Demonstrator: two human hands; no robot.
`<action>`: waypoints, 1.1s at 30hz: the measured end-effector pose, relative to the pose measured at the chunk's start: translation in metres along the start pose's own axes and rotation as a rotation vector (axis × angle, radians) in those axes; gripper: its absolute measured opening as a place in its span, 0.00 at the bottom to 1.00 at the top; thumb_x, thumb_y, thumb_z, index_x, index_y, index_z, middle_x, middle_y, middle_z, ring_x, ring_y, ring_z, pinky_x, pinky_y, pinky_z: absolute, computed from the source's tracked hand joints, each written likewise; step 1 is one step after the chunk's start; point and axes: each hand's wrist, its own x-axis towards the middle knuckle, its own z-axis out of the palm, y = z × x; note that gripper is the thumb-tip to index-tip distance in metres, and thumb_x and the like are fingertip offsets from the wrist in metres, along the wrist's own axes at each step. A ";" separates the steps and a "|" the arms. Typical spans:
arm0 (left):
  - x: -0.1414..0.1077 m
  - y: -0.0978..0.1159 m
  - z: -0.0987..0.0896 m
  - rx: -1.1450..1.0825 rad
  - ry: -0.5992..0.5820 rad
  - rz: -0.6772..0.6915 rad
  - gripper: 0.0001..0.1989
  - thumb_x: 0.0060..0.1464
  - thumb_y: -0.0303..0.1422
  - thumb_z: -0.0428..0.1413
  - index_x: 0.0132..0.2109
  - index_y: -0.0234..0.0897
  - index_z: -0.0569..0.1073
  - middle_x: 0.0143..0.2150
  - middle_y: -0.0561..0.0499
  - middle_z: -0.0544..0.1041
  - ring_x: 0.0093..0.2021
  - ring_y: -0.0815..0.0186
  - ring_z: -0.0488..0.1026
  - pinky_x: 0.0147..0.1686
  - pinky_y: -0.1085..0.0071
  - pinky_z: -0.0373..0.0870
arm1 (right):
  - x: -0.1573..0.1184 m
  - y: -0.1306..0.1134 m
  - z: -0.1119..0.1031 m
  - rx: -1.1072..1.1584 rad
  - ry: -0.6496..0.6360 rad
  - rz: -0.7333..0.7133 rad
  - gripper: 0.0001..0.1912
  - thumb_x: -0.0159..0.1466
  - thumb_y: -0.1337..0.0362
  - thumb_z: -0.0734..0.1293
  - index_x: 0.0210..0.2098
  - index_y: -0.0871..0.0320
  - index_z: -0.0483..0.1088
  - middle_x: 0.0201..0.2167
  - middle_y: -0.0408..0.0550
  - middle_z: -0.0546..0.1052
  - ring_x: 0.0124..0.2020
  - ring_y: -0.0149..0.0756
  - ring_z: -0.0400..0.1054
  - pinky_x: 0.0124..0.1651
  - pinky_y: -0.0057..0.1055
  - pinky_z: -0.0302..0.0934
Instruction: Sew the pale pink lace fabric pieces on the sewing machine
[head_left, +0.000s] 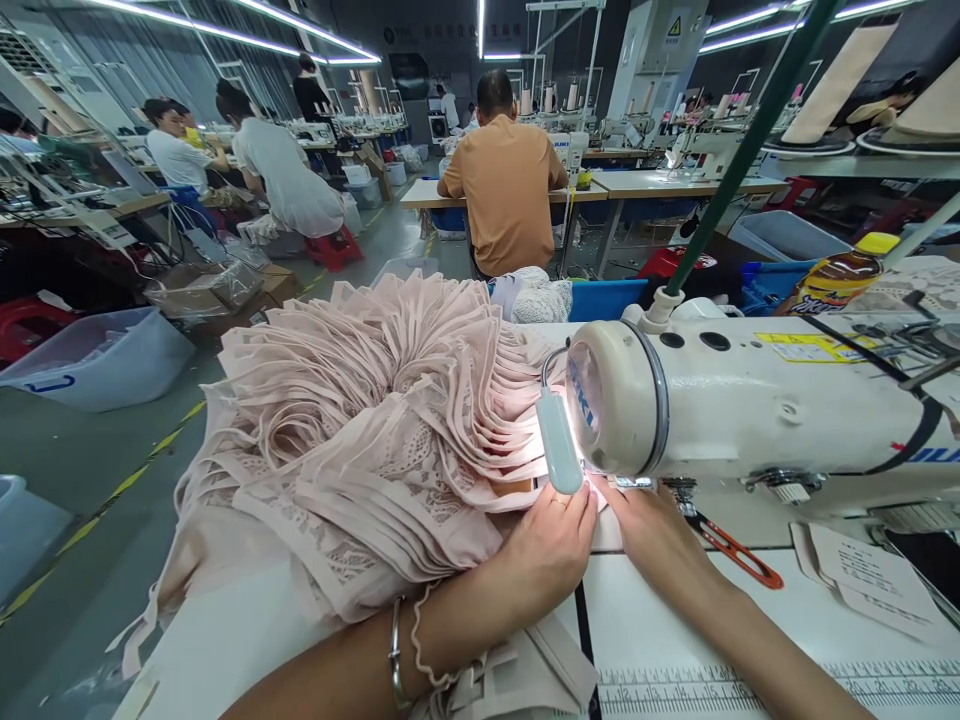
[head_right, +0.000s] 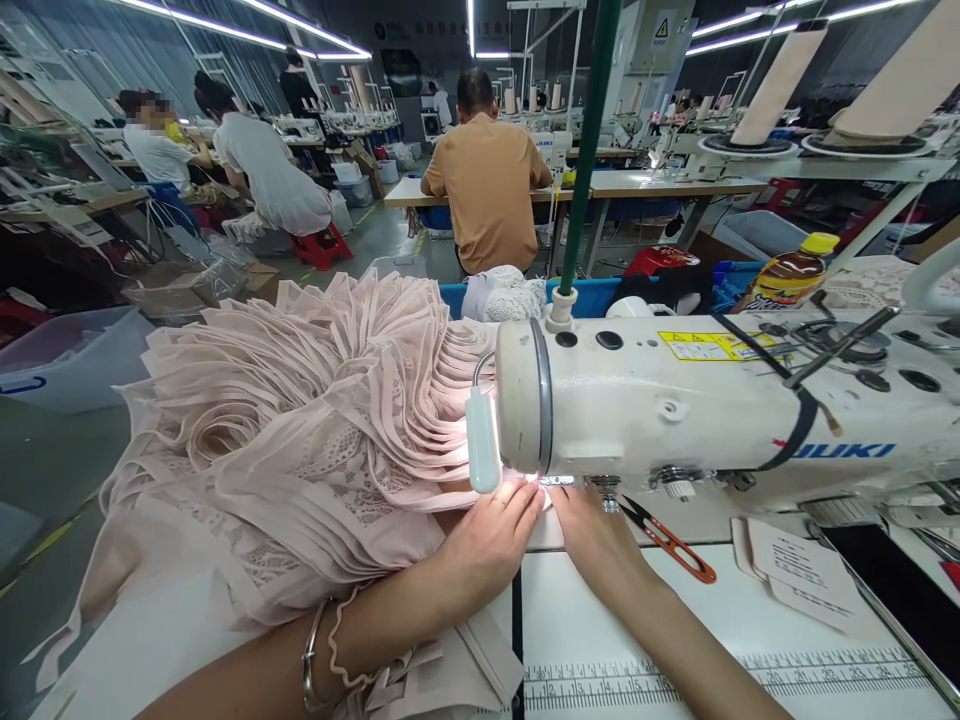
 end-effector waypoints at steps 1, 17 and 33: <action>-0.001 0.000 -0.001 0.035 -0.032 0.004 0.15 0.63 0.18 0.42 0.51 0.26 0.69 0.48 0.37 0.77 0.48 0.58 0.75 0.49 0.62 0.70 | -0.001 0.001 0.001 0.032 0.030 0.002 0.27 0.62 0.80 0.52 0.45 0.53 0.76 0.31 0.48 0.77 0.30 0.36 0.69 0.41 0.35 0.64; 0.004 -0.039 -0.004 -0.415 -0.134 -0.186 0.13 0.64 0.20 0.44 0.42 0.38 0.70 0.39 0.50 0.75 0.38 0.65 0.72 0.38 0.70 0.72 | -0.008 0.003 -0.001 0.254 0.205 -0.061 0.26 0.65 0.77 0.52 0.50 0.53 0.76 0.50 0.47 0.79 0.47 0.36 0.74 0.52 0.36 0.68; 0.016 -0.036 -0.018 -0.819 -0.197 -0.483 0.14 0.71 0.40 0.43 0.44 0.40 0.69 0.38 0.52 0.72 0.36 0.66 0.68 0.38 0.70 0.70 | -0.006 -0.003 -0.016 0.179 0.388 -0.149 0.12 0.71 0.70 0.58 0.45 0.57 0.72 0.37 0.47 0.81 0.39 0.36 0.74 0.51 0.35 0.63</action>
